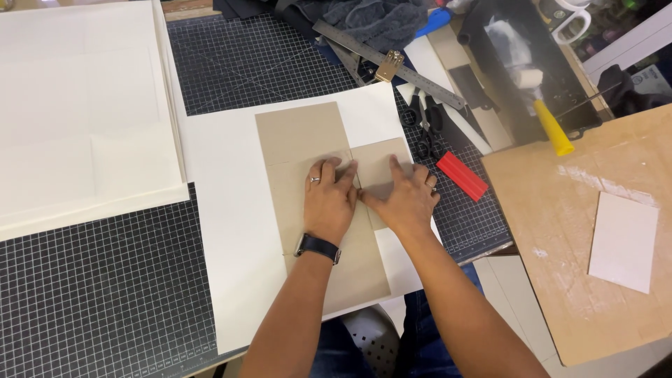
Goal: The person applies glue to two small beige paper pieces using a foam roller, then places them onto a larger white sheet and smooths them with a red plastic scraper. The person repeats the process with a second pair of paper pieces, aligning them and smoothing the surface.
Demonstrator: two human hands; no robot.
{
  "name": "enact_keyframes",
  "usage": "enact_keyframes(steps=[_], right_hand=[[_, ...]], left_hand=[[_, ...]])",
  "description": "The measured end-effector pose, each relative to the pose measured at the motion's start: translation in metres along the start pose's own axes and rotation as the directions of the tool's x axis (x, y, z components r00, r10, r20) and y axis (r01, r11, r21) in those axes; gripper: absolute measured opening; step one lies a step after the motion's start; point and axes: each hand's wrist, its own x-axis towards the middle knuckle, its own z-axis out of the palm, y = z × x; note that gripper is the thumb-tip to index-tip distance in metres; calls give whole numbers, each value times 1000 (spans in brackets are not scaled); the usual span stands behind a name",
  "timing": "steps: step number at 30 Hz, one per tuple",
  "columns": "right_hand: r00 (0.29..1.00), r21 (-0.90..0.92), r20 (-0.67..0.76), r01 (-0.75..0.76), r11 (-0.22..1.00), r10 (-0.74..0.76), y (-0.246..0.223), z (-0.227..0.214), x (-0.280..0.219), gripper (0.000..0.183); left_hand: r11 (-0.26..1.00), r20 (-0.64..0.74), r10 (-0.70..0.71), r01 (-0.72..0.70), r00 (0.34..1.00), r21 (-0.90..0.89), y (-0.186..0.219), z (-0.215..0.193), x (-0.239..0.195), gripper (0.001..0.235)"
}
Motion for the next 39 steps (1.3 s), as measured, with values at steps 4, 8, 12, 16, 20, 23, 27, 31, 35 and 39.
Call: enact_keyframes(steps=[4, 8, 12, 16, 20, 23, 27, 31, 35, 39], right_hand=[[1000, -9, 3, 7, 1000, -7, 3, 3, 3, 104], [1000, 1, -16, 25, 1000, -25, 4, 3, 2, 104], [999, 3, -26, 47, 999, -47, 3, -2, 0, 102], [997, 1, -24, 69, 998, -69, 7, 0, -2, 104], [991, -18, -87, 102, 995, -103, 8, 1, -4, 100], [988, -8, -100, 114, 993, -114, 11, 2, -4, 100], [988, 32, -94, 122, 992, -118, 11, -1, -6, 98], [989, 44, -87, 120, 992, -116, 14, -2, -4, 100], [989, 24, -76, 129, 991, -127, 17, 1, -6, 101], [986, -25, -75, 150, 988, -152, 15, -6, -5, 100]], left_hand=[[1000, -4, 2, -2, 1000, 9, -1, 1, 0, 40], [1000, -1, 2, -2, 1000, -2, 0, 1, 0, 40], [1000, -11, 8, -8, 1000, -4, 0, 0, 2, 40], [1000, -15, 5, -5, 1000, -2, -1, 2, -1, 39], [1000, -19, 10, -10, 1000, -6, -2, 3, 0, 41], [1000, -14, 12, -12, 1000, -3, -2, 3, 0, 41], [1000, -19, 14, -14, 1000, 14, 0, 0, 1, 40], [1000, -33, 23, -22, 999, 10, 0, 0, 2, 39], [1000, -28, 15, -15, 999, 9, 0, 2, -1, 39], [1000, -40, 17, -16, 999, 11, 0, 4, 0, 39]])
